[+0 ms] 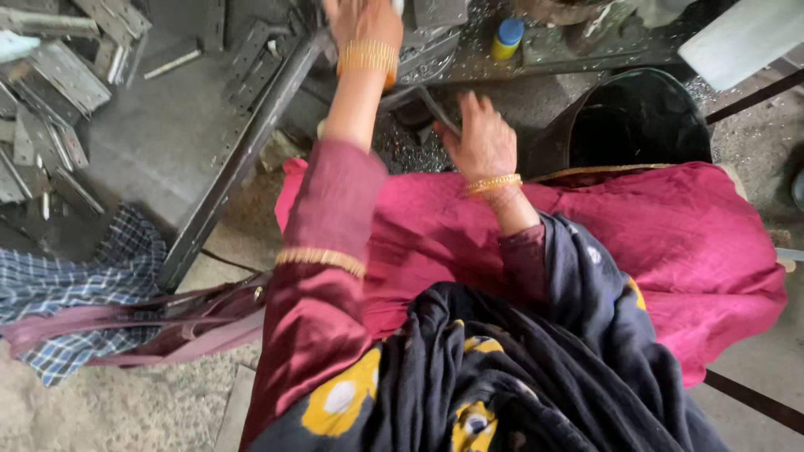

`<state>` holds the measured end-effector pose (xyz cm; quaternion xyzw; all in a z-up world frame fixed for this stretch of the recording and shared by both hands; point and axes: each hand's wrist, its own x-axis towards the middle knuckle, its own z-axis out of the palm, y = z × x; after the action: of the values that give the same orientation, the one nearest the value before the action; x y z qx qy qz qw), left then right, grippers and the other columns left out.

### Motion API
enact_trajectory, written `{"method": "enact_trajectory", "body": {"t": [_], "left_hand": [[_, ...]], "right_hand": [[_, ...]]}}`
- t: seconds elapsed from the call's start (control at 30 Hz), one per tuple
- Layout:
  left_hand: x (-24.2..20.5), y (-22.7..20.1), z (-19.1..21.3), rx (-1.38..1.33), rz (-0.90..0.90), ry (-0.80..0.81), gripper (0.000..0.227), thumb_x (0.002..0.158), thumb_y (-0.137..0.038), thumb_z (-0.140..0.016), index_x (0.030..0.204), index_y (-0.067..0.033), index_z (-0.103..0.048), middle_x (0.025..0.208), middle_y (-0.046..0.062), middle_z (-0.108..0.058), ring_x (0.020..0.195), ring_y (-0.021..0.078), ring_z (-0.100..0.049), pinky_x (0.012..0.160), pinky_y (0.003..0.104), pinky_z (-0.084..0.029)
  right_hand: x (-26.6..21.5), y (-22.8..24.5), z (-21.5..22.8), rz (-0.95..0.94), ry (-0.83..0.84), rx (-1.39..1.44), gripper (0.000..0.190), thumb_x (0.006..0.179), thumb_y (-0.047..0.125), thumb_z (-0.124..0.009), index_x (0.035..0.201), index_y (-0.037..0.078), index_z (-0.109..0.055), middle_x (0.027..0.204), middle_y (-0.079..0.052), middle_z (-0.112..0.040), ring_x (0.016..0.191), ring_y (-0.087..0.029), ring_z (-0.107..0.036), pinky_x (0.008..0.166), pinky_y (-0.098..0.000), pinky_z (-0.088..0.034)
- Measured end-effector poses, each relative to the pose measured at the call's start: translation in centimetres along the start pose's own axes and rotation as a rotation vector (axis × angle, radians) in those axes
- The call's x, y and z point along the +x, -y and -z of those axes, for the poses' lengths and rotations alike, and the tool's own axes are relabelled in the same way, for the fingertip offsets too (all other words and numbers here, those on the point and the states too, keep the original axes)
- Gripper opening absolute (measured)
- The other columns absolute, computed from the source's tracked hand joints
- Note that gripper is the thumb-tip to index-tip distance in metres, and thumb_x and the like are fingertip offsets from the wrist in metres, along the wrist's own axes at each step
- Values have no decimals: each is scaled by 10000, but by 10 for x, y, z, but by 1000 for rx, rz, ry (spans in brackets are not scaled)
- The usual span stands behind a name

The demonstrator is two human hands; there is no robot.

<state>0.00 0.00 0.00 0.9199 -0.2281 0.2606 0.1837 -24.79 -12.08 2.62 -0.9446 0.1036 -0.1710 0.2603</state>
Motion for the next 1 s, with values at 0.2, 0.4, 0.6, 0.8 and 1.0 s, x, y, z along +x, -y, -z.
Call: {"method": "enact_trajectory", "body": {"t": [0.2,0.4,0.6,0.8,1.0], "left_hand": [[-61,-22,64,126,-118,78,460,925,-71,-576,1376,-132,-637,1589,106,-533,1514,315,-388,1254,613,-153],[21,4,27,96,-24,291,469,954,-162,-581,1420,-109,-595,1421,123,-588,1443,358,-382,1208,649,-143],[28,1,33,142,-37,278,377,958,-213,-602,1305,-82,-668,1467,86,-597,1447,348,-390,1192,646,-164],[-60,-17,92,63,-253,75,627,801,-466,-760,1231,-26,-642,1368,196,-628,1390,385,-440,1180,607,-165],[-14,-26,103,-15,-110,-200,353,936,-281,-807,1211,-98,-684,1059,121,-720,1205,357,-565,1089,598,-286]], "right_hand": [[24,33,40,16,-127,54,321,896,228,-767,1111,45,-614,1021,-184,-659,892,-423,-672,725,-524,-529],[20,32,39,37,-166,49,292,883,200,-765,1093,58,-618,1020,-166,-664,883,-418,-671,719,-521,-524],[14,32,36,51,-211,72,247,890,175,-752,1045,56,-603,991,-158,-658,881,-412,-667,717,-518,-523],[17,31,36,36,-214,56,207,928,190,-743,1012,57,-610,949,-148,-672,861,-406,-664,699,-526,-508],[6,32,29,67,-204,-83,205,913,205,-722,1003,61,-608,913,-162,-669,835,-390,-683,709,-519,-527]]}}
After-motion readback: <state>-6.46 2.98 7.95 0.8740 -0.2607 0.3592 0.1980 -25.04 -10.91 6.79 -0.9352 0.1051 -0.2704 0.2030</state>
